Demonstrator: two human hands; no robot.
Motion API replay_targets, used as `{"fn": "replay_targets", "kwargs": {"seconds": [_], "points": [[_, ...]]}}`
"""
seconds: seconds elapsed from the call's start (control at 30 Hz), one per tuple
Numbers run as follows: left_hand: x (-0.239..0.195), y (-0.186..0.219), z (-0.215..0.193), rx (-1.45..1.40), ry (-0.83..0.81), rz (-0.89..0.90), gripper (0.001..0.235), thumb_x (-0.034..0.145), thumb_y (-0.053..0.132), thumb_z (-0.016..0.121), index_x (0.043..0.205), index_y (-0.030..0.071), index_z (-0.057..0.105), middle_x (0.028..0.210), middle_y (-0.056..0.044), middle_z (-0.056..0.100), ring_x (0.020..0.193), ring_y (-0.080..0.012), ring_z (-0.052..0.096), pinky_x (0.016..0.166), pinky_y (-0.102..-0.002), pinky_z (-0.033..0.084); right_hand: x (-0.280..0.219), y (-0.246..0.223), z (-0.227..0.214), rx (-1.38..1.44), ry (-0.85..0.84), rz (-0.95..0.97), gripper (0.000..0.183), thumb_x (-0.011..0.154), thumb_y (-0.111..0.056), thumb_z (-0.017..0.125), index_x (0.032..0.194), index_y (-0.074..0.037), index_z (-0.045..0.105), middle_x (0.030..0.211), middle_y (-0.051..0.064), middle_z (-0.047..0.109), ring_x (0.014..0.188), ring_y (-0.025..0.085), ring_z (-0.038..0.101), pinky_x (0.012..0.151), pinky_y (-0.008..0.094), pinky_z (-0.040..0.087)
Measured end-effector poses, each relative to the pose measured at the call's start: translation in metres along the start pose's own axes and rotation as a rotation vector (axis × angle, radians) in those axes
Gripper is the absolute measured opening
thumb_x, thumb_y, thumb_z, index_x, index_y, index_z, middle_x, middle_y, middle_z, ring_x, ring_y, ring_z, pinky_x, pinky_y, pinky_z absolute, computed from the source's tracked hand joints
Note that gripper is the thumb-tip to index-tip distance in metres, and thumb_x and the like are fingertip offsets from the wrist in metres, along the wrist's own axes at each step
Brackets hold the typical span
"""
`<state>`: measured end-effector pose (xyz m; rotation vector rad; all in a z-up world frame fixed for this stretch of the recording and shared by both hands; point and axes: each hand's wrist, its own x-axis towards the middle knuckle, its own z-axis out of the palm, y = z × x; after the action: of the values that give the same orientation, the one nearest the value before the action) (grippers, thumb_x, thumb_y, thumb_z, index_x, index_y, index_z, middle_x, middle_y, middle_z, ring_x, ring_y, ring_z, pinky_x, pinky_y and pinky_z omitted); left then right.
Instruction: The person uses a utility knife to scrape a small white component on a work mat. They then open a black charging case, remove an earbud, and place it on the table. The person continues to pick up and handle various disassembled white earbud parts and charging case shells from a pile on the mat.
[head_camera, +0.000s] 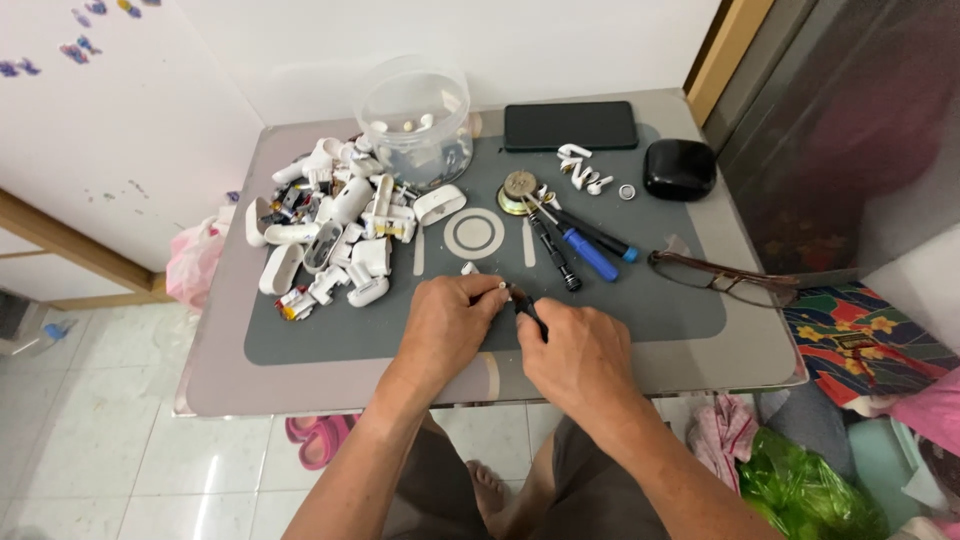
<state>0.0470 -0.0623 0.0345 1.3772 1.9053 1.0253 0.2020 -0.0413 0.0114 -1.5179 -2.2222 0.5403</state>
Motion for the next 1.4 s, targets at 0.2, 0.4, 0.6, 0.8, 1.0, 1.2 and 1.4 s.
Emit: {"fn": "replay_targets", "kwargs": {"seconds": [0.2, 0.4, 0.6, 0.8, 1.0, 1.2, 1.4], "points": [[0.017, -0.018, 0.003, 0.058, 0.001, 0.014, 0.021, 0.092, 0.016, 0.070, 0.105, 0.006, 0.083, 0.085, -0.018, 0.080, 0.084, -0.0369, 0.077, 0.066, -0.039, 0.062, -0.007, 0.013, 0.001, 0.054, 0.026, 0.051, 0.044, 0.095, -0.034, 0.059, 0.058, -0.011, 0.052, 0.045, 0.012, 0.053, 0.045, 0.030, 0.054, 0.046, 0.037, 0.043], [0.019, -0.025, 0.004, 0.068, -0.034, 0.028, 0.021, 0.093, 0.016, 0.068, 0.102, 0.005, 0.083, 0.080, -0.017, 0.079, 0.078, -0.0361, 0.076, 0.061, -0.040, 0.060, -0.005, 0.004, -0.003, 0.032, -0.015, 0.035, 0.044, 0.095, -0.034, 0.057, 0.057, -0.013, 0.052, 0.045, 0.009, 0.056, 0.044, 0.025, 0.054, 0.047, 0.035, 0.043], [0.015, -0.020, 0.001, 0.056, -0.035, 0.050, 0.020, 0.093, 0.015, 0.067, 0.102, 0.005, 0.082, 0.080, -0.018, 0.078, 0.076, -0.0330, 0.076, 0.060, -0.039, 0.059, 0.000, 0.007, 0.000, 0.018, -0.026, -0.002, 0.042, 0.094, -0.035, 0.059, 0.060, -0.010, 0.055, 0.048, 0.016, 0.057, 0.048, 0.035, 0.057, 0.047, 0.041, 0.044], [0.011, -0.014, -0.001, 0.142, -0.046, 0.093, 0.020, 0.093, 0.014, 0.065, 0.099, 0.006, 0.082, 0.077, -0.018, 0.077, 0.075, -0.0361, 0.076, 0.059, -0.038, 0.059, 0.004, 0.004, 0.002, -0.051, -0.048, -0.026, 0.039, 0.093, -0.031, 0.055, 0.061, -0.010, 0.059, 0.048, 0.014, 0.057, 0.046, 0.033, 0.058, 0.047, 0.040, 0.044], [0.009, -0.012, 0.001, 0.130, -0.041, 0.114, 0.019, 0.092, 0.010, 0.065, 0.099, 0.002, 0.081, 0.077, -0.022, 0.076, 0.073, -0.0390, 0.075, 0.058, -0.038, 0.059, 0.012, 0.001, 0.005, -0.099, -0.063, -0.048, 0.036, 0.092, -0.031, 0.053, 0.063, -0.012, 0.063, 0.048, 0.010, 0.060, 0.047, 0.030, 0.062, 0.047, 0.039, 0.047], [0.005, -0.031, 0.004, -0.071, 0.024, 0.099, 0.015, 0.087, 0.013, 0.066, 0.083, 0.004, 0.077, 0.067, -0.018, 0.072, 0.062, -0.0320, 0.071, 0.054, -0.039, 0.056, 0.008, 0.005, -0.003, 0.068, 0.002, 0.056, 0.044, 0.092, -0.032, 0.061, 0.058, -0.006, 0.053, 0.047, 0.015, 0.056, 0.048, 0.035, 0.057, 0.051, 0.040, 0.048], [0.006, -0.037, -0.001, -0.238, 0.092, 0.106, 0.011, 0.086, 0.006, 0.067, 0.086, 0.000, 0.076, 0.069, -0.020, 0.074, 0.062, -0.0281, 0.073, 0.058, -0.039, 0.058, -0.005, 0.021, 0.014, 0.312, 0.343, -0.143, 0.050, 0.097, -0.026, 0.064, 0.051, -0.016, 0.046, 0.034, 0.004, 0.043, 0.030, 0.022, 0.038, 0.033, 0.029, 0.033]]}}
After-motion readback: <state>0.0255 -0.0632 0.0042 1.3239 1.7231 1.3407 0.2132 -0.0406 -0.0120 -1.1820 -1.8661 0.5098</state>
